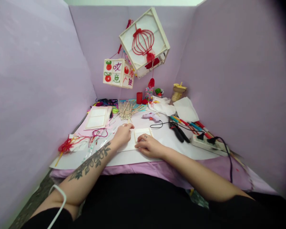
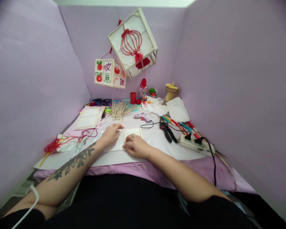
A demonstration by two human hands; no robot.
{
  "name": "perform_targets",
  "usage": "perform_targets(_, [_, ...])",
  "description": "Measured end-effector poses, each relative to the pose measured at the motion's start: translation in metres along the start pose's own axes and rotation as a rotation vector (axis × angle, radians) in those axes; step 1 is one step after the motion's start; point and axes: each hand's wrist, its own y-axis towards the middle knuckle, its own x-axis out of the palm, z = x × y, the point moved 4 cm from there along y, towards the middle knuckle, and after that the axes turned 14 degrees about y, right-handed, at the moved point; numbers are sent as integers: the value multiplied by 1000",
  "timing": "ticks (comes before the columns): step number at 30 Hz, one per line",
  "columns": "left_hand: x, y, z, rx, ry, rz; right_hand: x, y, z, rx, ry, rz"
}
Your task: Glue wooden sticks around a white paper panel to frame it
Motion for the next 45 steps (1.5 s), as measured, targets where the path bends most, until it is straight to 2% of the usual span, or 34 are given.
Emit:
perform_targets(4, [6,-13,7,227,117,-89,-1,0,0,-2,-3,-3])
perform_targets(6, [9,-12,6,269,155,-110,-1,0,0,0,-7,-6])
perform_targets(12, [17,-5,-4,223,135,-101,1,0,2,9,-13,-11])
perform_targets(27, [15,-6,2,247,214,-90,0,3,1,16,-46,-31])
perform_targets(34, [14,-5,2,223,182,-86,-2,-2,0,-41,-84,65])
perform_targets(39, [13,-6,3,219,174,-69,3,-3,0,-66,-134,-2])
perform_targets(45, [12,-6,4,233,185,-56,4,3,3,21,-167,-77])
